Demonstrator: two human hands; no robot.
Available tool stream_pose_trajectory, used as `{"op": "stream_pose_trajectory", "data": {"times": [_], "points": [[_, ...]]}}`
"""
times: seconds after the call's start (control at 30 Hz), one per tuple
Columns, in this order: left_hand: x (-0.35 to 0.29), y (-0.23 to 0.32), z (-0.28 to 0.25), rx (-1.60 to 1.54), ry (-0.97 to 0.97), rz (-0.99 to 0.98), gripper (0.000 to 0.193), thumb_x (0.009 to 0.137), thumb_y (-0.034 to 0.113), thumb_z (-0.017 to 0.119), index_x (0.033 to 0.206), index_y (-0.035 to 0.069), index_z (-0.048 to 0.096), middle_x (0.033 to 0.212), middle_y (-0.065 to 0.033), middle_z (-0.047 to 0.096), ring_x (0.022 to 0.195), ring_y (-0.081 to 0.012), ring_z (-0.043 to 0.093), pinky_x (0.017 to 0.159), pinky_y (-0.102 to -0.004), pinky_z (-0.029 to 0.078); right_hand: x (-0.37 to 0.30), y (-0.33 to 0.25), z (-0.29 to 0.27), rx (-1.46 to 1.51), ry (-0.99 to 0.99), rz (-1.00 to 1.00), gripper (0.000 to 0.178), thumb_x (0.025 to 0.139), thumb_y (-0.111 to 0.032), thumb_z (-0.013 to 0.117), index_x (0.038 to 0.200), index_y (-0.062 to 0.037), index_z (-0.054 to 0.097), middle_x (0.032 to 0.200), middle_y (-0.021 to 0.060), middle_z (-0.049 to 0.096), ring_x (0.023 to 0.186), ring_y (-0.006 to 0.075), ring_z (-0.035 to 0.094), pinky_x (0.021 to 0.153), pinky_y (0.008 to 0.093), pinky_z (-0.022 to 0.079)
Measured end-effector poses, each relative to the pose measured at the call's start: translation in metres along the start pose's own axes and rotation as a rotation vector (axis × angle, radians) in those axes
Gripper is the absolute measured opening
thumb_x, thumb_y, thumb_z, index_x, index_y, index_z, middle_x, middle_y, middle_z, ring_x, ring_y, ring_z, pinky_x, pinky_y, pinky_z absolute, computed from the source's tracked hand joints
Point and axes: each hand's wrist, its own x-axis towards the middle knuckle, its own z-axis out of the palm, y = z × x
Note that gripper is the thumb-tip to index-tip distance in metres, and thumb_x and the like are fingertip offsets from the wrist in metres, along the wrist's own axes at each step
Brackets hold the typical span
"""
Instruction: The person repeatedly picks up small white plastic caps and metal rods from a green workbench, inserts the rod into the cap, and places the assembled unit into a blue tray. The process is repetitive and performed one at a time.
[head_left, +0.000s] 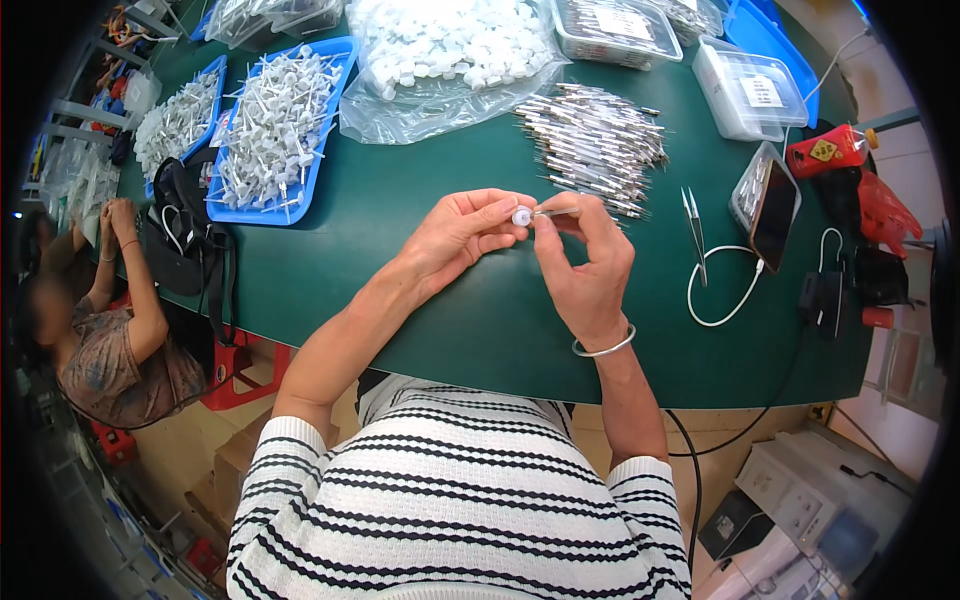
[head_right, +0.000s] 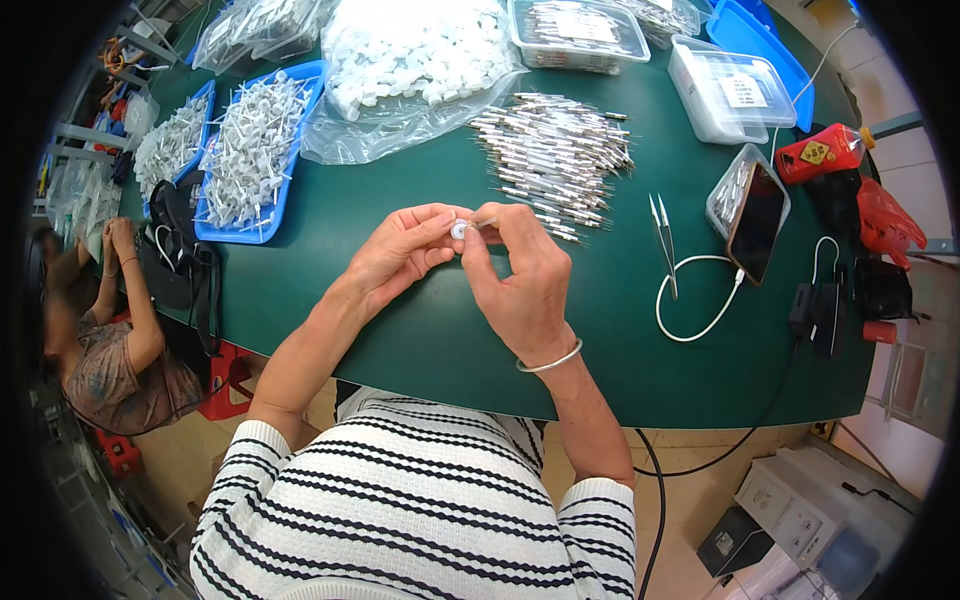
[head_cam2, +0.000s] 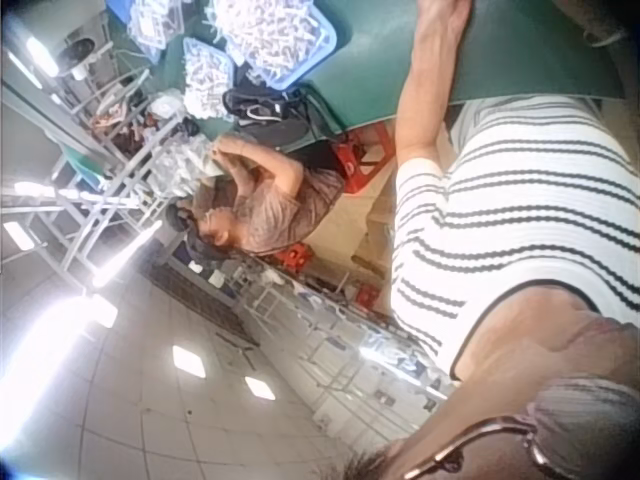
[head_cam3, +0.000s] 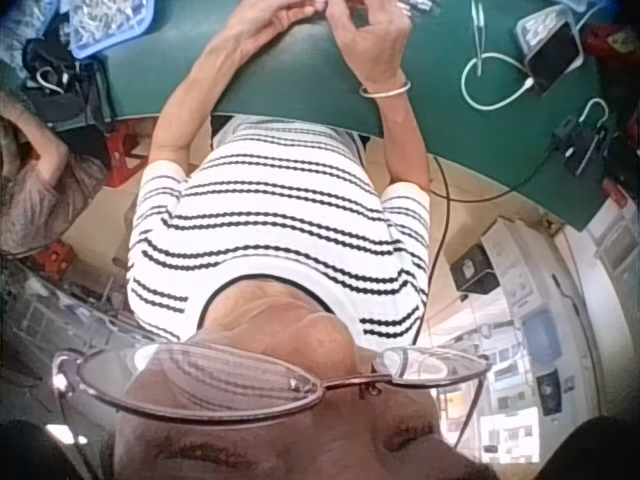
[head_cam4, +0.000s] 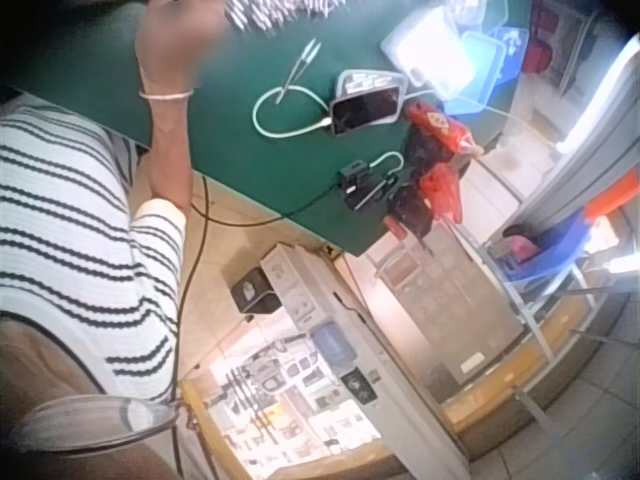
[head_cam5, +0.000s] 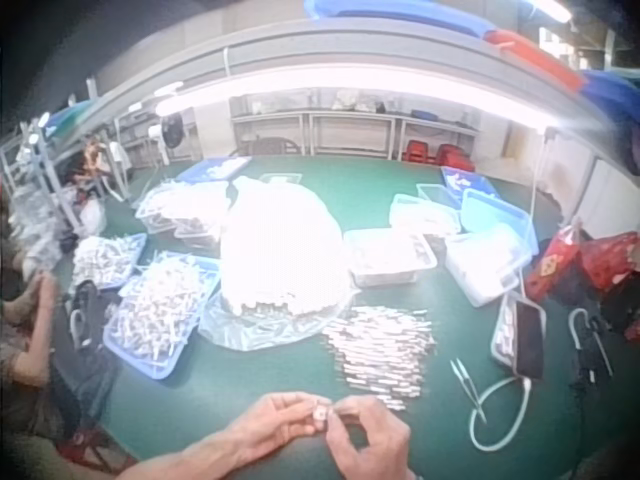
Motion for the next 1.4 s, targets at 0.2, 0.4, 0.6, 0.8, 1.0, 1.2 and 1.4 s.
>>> {"op": "stream_pose_trajectory", "data": {"times": [0.2, 0.4, 0.6, 0.8, 1.0, 1.2, 1.4], "points": [[0.0011, -0.0019, -0.0022, 0.017, -0.009, 0.011, 0.024, 0.093, 0.015, 0.058, 0.108, -0.004, 0.063, 0.090, -0.0073, 0.066, 0.078, -0.0084, 0.064, 0.070, -0.0177, 0.056, -0.0004, 0.0000, 0.0008, -0.021, 0.006, -0.006, 0.013, 0.079, 0.000, 0.066, 0.090, -0.0020, 0.059, 0.081, 0.0076, 0.063, 0.069, 0.0191, 0.067, 0.059, 0.0281, 0.052], [0.0011, -0.0032, -0.0028, 0.047, -0.003, 0.030, 0.024, 0.093, 0.015, 0.058, 0.108, -0.004, 0.063, 0.089, -0.0073, 0.066, 0.078, -0.0085, 0.064, 0.070, -0.0180, 0.056, 0.0010, 0.0018, -0.0007, -0.062, -0.019, -0.029, 0.013, 0.079, 0.000, 0.067, 0.089, -0.0024, 0.059, 0.080, 0.0074, 0.063, 0.068, 0.0188, 0.067, 0.060, 0.0281, 0.053], [-0.0001, -0.0011, 0.0006, 0.041, 0.013, 0.017, 0.024, 0.093, 0.014, 0.058, 0.107, -0.004, 0.063, 0.088, -0.0076, 0.066, 0.076, -0.0090, 0.064, 0.070, -0.0177, 0.056, 0.0030, 0.0033, -0.0041, 0.027, -0.033, 0.056, 0.013, 0.080, -0.001, 0.068, 0.089, -0.0023, 0.060, 0.078, 0.0080, 0.066, 0.068, 0.0193, 0.068, 0.061, 0.0277, 0.053], [-0.0003, -0.0007, 0.0004, 0.038, -0.003, 0.004, 0.023, 0.093, 0.014, 0.058, 0.106, -0.004, 0.063, 0.087, -0.0070, 0.066, 0.075, -0.0086, 0.064, 0.071, -0.0176, 0.056, 0.0040, 0.0029, -0.0060, 0.021, -0.057, 0.054, 0.013, 0.080, -0.002, 0.068, 0.090, -0.0012, 0.060, 0.081, 0.0085, 0.065, 0.069, 0.0195, 0.068, 0.061, 0.0275, 0.053], [0.0003, -0.0011, -0.0015, 0.025, -0.011, -0.004, 0.022, 0.093, 0.015, 0.058, 0.105, -0.004, 0.063, 0.086, -0.0065, 0.065, 0.074, -0.0089, 0.064, 0.070, -0.0174, 0.056, 0.0051, 0.0025, -0.0075, 0.026, -0.091, 0.050, 0.013, 0.080, 0.000, 0.067, 0.090, -0.0004, 0.060, 0.083, 0.0091, 0.065, 0.069, 0.0195, 0.068, 0.061, 0.0273, 0.053], [0.0006, -0.0011, -0.0007, -0.004, -0.013, -0.021, 0.022, 0.093, 0.014, 0.058, 0.105, -0.003, 0.063, 0.085, -0.0066, 0.065, 0.073, -0.0095, 0.065, 0.069, -0.0175, 0.057, 0.0055, 0.0019, -0.0084, 0.024, -0.106, 0.032, 0.012, 0.080, 0.000, 0.067, 0.090, -0.0003, 0.060, 0.083, 0.0090, 0.065, 0.069, 0.0191, 0.068, 0.060, 0.0271, 0.052], [0.0004, -0.0011, -0.0010, -0.017, -0.017, -0.026, 0.022, 0.093, 0.013, 0.058, 0.105, -0.004, 0.062, 0.087, -0.0076, 0.065, 0.074, -0.0101, 0.066, 0.070, -0.0174, 0.057, 0.0049, 0.0019, -0.0070, 0.032, -0.082, 0.071, 0.012, 0.081, -0.001, 0.067, 0.089, -0.0002, 0.059, 0.080, 0.0090, 0.065, 0.068, 0.0189, 0.068, 0.059, 0.0267, 0.053]]}}
